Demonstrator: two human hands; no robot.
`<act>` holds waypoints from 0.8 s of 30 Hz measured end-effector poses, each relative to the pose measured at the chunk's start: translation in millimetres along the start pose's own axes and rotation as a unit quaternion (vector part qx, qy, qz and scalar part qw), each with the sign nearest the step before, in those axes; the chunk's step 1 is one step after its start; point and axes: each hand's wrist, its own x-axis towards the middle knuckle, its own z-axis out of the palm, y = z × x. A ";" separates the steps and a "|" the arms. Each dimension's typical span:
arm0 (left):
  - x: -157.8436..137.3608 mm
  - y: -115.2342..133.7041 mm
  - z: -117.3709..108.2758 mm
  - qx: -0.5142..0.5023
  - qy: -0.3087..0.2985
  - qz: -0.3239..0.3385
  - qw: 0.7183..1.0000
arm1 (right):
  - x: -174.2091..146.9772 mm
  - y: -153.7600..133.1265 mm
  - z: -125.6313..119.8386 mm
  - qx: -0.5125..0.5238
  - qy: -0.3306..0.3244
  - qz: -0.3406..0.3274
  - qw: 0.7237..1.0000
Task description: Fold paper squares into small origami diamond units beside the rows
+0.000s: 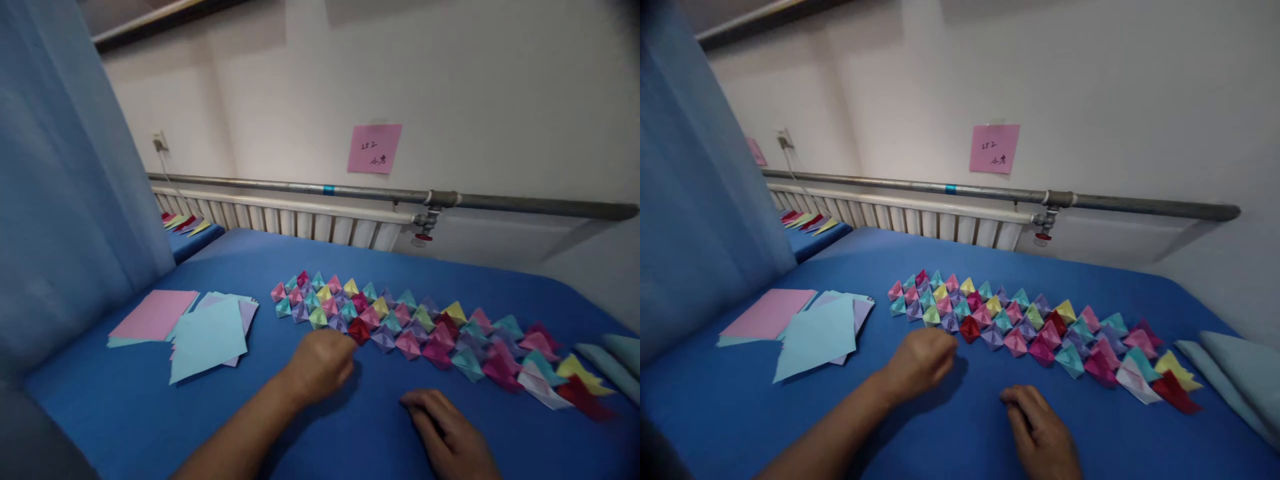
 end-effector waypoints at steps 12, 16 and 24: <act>-0.2 72.7 40.7 -0.013 -0.160 0.045 0.986 | 7.4 7.1 0.2 -0.020 -0.025 -0.015 0.999; 1.1 72.2 34.0 -0.021 -0.190 0.015 0.981 | 7.7 4.4 1.3 -0.023 -0.026 -0.022 0.999; -2.4 65.1 26.7 -0.049 -0.181 -0.013 0.982 | 4.6 -5.6 2.5 -0.055 -0.024 -0.042 0.997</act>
